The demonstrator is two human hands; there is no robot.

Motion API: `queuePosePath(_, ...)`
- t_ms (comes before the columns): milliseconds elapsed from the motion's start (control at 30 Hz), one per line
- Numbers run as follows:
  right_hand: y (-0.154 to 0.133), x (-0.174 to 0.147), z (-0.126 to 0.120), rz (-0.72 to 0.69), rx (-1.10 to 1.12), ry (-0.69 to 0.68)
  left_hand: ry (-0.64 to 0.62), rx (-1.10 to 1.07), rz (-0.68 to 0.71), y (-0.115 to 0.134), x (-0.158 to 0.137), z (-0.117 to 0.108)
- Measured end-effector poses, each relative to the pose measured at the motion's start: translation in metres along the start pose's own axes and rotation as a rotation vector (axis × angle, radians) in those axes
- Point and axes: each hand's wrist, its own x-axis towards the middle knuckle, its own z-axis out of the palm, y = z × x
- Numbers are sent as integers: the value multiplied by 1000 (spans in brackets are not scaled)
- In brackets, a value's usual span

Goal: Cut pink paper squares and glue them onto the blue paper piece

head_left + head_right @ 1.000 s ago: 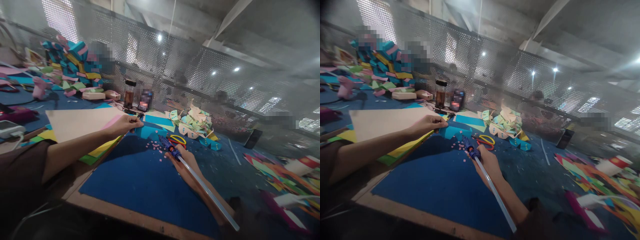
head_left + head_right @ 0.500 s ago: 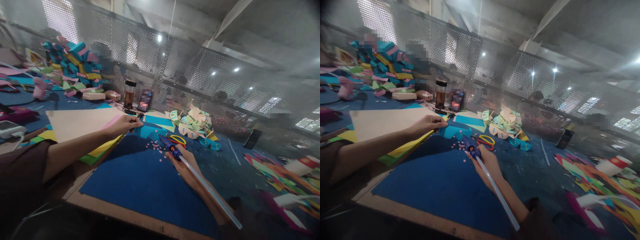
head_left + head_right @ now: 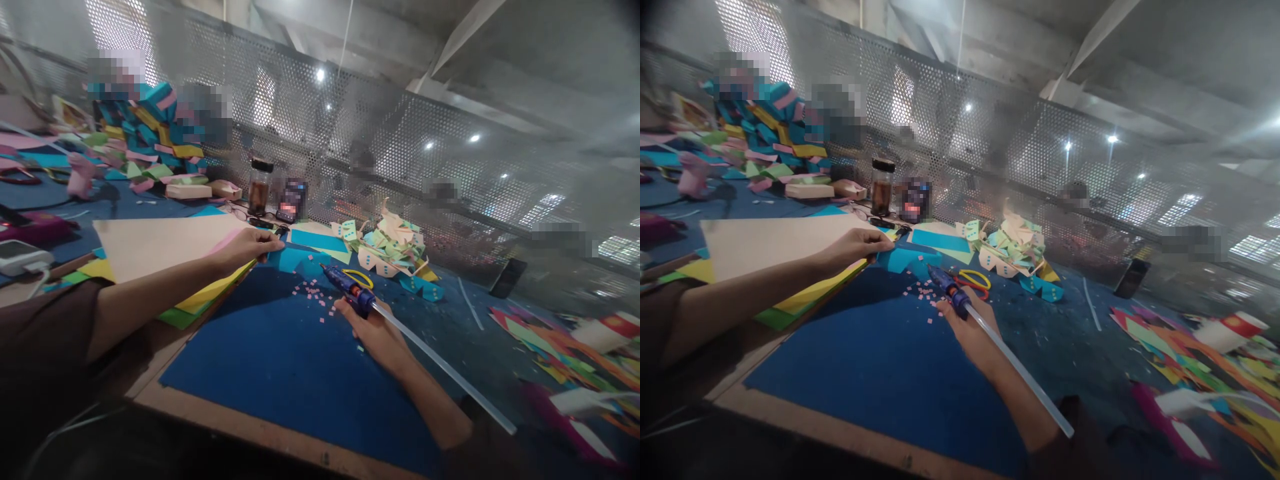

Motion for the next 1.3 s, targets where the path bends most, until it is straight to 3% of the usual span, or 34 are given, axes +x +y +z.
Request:
queuePosePath(333,10,1,6,44,43,-199,111,-18,-32,-7,6,-4)
queuePosePath(533,11,3,11,6,43,-336,97,-52,-35,-7,6,-2)
queuePosePath(1300,13,12,22,32,10,-368,102,-36,-15,-9,8,0)
